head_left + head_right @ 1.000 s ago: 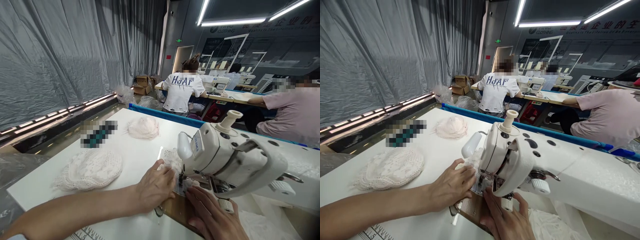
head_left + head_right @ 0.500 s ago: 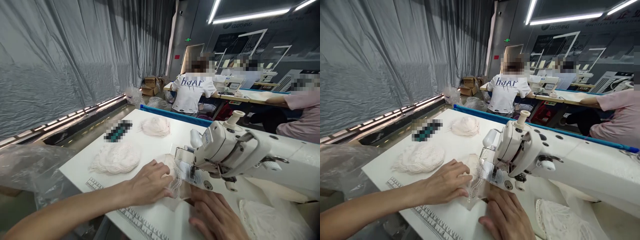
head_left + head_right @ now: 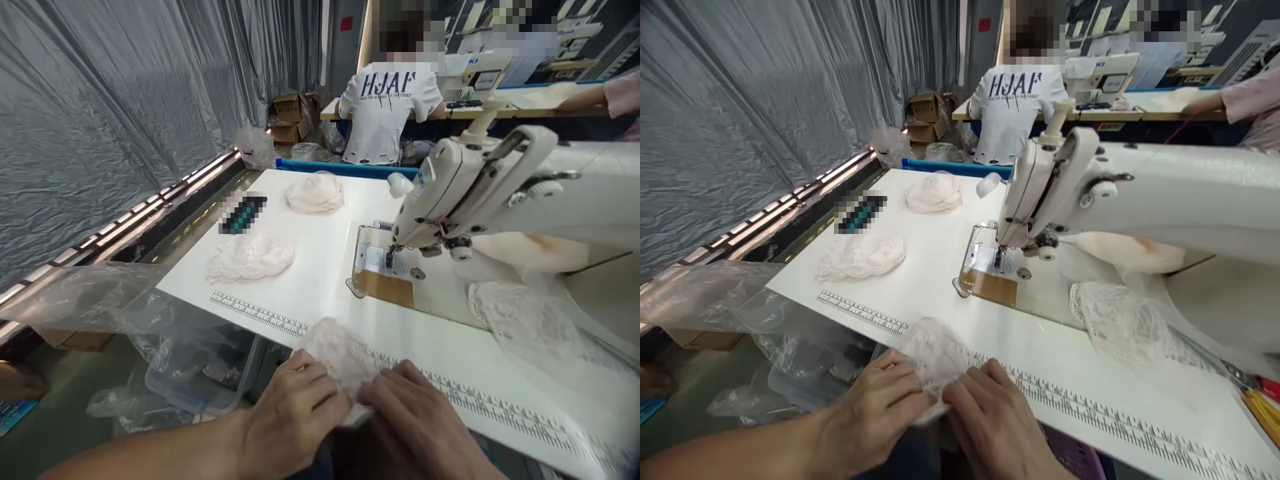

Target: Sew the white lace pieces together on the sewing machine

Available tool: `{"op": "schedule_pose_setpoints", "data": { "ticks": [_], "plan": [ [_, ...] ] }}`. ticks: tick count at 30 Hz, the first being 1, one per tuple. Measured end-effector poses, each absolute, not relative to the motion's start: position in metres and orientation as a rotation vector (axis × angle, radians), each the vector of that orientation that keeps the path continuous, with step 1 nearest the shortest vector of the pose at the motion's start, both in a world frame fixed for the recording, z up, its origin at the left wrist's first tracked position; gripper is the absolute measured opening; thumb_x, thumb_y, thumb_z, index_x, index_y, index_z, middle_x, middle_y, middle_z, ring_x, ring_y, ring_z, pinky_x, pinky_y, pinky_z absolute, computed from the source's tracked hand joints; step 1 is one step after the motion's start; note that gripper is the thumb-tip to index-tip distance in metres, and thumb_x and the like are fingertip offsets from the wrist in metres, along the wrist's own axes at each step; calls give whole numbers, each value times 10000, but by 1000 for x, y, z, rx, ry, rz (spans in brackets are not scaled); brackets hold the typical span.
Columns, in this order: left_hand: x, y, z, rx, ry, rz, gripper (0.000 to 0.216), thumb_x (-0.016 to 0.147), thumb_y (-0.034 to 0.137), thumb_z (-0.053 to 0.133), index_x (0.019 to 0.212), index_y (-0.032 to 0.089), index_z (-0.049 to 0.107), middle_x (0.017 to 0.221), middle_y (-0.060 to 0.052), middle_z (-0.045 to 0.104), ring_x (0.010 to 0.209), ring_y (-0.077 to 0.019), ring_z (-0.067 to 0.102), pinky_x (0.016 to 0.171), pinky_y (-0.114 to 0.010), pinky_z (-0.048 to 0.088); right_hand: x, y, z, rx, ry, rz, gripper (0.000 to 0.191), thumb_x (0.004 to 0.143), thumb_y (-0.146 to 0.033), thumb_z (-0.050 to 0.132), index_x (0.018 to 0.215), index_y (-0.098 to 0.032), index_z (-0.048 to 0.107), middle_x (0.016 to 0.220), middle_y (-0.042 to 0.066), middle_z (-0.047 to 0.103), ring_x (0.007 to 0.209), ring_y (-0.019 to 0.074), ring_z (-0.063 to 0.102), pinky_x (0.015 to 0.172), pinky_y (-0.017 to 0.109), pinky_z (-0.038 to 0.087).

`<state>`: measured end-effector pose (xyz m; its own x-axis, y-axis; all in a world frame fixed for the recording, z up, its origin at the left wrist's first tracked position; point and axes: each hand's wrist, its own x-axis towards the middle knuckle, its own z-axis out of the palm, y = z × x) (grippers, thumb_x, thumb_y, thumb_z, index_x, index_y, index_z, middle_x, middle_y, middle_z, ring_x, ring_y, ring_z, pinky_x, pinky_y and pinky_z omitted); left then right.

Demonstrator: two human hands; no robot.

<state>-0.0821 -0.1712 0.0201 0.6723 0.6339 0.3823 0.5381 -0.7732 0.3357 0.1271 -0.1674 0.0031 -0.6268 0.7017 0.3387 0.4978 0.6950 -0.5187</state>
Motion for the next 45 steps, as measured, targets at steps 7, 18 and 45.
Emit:
{"op": "schedule_pose_setpoints", "data": {
  "ticks": [7, 18, 45],
  "plan": [
    [-82, -178, 27, 1378, 894, 253, 285, 714, 331, 720, 910, 144, 630, 751, 22, 604, 670, -97, 517, 597, -178, 385, 143, -193, 30, -1302, -2086, 1632, 70, 860, -253, 507, 813, -227, 553, 695, -40, 562, 632, 114, 509, 512, 190, 371],
    [-72, -179, 14, 1583, 1083, 308, 342, 731, 343, 677, 554, 123, 483, 520, 65, 392, 531, -59, 347, 467, -185, 220, 155, -210, 11, -1309, -2059, 1510, 158, 809, -239, 558, 965, -263, 557, 790, -30, 630, 688, 139, 547, 609, 220, 445],
    [-54, -21, 91, 2103, 1049, 95, 270, 740, 401, 657, 692, 137, 623, 575, 54, 454, 539, -74, 387, 493, -200, 251, 137, -107, 25, -1470, -2056, 1007, 300, 911, -327, 357, 628, -229, 369, 493, -31, 613, 397, 128, 550, 421, 215, 397]
  ]
}}
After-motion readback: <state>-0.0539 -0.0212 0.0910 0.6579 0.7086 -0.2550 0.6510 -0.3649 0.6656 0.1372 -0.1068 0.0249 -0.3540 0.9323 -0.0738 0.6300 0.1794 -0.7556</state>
